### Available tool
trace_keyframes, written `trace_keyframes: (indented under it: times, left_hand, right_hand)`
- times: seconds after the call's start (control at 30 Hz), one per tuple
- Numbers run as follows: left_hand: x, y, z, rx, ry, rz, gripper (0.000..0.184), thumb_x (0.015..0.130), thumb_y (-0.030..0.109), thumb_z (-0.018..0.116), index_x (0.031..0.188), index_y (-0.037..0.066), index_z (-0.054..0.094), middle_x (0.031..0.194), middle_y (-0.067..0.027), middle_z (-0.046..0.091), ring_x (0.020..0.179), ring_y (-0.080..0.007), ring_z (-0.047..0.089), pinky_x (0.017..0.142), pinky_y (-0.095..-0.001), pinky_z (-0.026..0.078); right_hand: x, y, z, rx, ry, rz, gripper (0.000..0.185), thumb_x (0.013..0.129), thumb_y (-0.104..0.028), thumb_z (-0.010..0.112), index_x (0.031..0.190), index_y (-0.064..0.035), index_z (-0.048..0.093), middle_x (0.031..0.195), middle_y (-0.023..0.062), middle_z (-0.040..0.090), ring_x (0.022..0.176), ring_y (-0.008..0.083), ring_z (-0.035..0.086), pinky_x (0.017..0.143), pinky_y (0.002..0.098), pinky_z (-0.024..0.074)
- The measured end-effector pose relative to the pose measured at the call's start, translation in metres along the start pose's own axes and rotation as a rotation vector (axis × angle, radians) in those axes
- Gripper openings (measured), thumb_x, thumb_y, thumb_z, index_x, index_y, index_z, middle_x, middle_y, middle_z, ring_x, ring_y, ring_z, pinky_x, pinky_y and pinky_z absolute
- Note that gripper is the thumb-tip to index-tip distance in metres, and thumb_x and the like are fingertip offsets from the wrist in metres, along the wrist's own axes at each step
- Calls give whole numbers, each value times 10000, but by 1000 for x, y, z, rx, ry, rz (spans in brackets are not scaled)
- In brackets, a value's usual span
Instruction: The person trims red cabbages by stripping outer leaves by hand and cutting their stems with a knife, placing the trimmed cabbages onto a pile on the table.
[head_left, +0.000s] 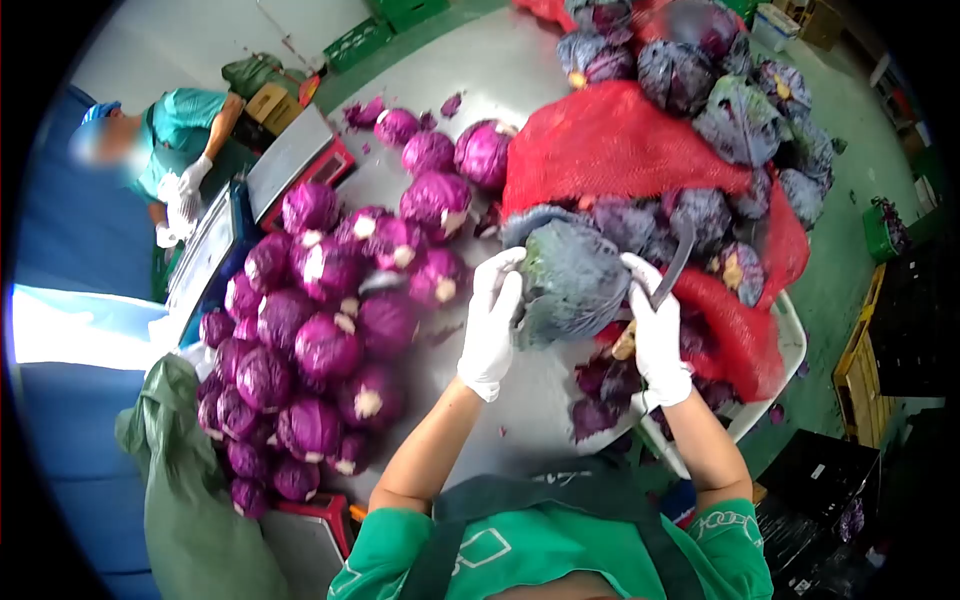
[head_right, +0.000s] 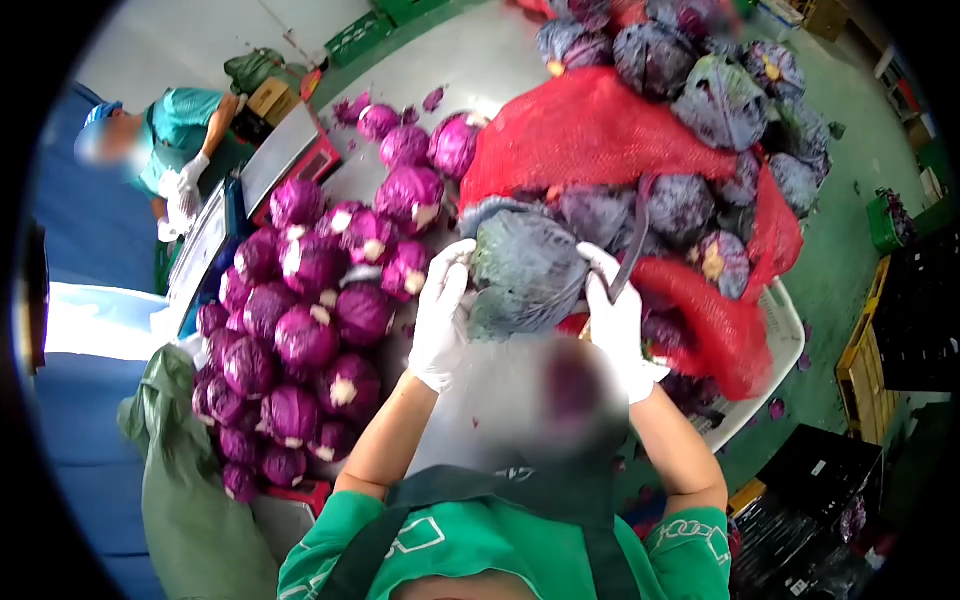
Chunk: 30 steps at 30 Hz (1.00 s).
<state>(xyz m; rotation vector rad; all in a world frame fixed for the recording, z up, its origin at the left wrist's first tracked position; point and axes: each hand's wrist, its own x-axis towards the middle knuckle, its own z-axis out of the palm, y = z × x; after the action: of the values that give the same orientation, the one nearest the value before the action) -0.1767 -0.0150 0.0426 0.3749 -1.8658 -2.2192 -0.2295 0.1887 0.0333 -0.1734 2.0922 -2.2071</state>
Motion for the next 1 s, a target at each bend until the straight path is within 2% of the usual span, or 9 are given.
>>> trace_keyframes:
  times: [0.13,0.27,0.43,0.47,0.63,0.83,0.9,0.97,1.0]
  left_hand:
    - [-74,-26,-37,-58,114,-104,328,965,81,561,1289,102,512,1108,23,535,939,-65,499,793,-224,421]
    - [-126,-60,-71,130,96,-80,489,892,41,633,1349,120,477,1120,18,477,911,-74,489,830,-221,416]
    - [-142,-59,-70,738,-72,201,663,791,197,791,1363,53,487,1342,-126,450,1183,-231,495,1017,-371,420]
    - [-136,-61,-68,745,-152,88,802,725,284,848,1375,37,448,1375,-186,429,1271,-318,444,1055,-415,403]
    - [-112,-56,-10,891,-254,90,1004,642,415,874,1411,21,364,1337,-248,426,1251,-399,444,1057,-478,392]
    - [-99,-36,36,1087,-349,71,1057,614,523,849,1396,-12,380,1304,-313,441,1233,-451,446,1041,-500,397]
    - [-98,-38,45,1158,-326,139,1039,611,550,837,1373,-14,412,1263,-324,475,1192,-463,484,1013,-492,423]
    - [-92,-30,47,1140,-348,66,1005,616,547,836,1352,-8,437,1207,-311,525,1127,-446,541,984,-471,452]
    - [-86,-31,38,1080,-360,57,973,624,544,835,1331,-5,452,1166,-275,571,1086,-411,580,963,-453,472]
  right_hand:
    - [-72,27,19,93,-136,183,308,1026,-65,404,1287,-49,567,1109,71,639,895,120,636,815,287,527]
    - [-104,67,25,-68,-250,85,260,1002,-60,441,1200,4,597,1220,151,617,1205,248,554,1067,337,383]
    - [-127,109,12,26,-283,141,325,997,-75,443,1293,9,548,1277,144,598,1230,231,541,1075,331,380]
    - [-128,125,-2,-150,-333,97,407,997,-51,450,1401,-2,467,1336,103,554,1259,202,501,1106,329,346]
    - [-122,112,-77,-287,-65,196,368,1002,-92,439,1352,-60,547,1245,96,648,945,183,646,869,296,499]
    - [-129,72,-101,-520,239,65,285,978,-192,553,1199,-32,634,768,67,665,626,91,585,609,266,492]
    - [-147,32,-50,-334,169,210,458,890,-274,697,1242,5,610,956,102,690,714,114,606,678,275,508]
    - [-165,65,-21,-663,51,-38,848,817,-382,759,1461,4,364,1336,233,497,1062,316,575,960,404,457]
    - [-166,72,-9,-599,51,21,908,790,-424,768,1480,-22,335,1351,230,465,1151,350,519,1008,432,420]
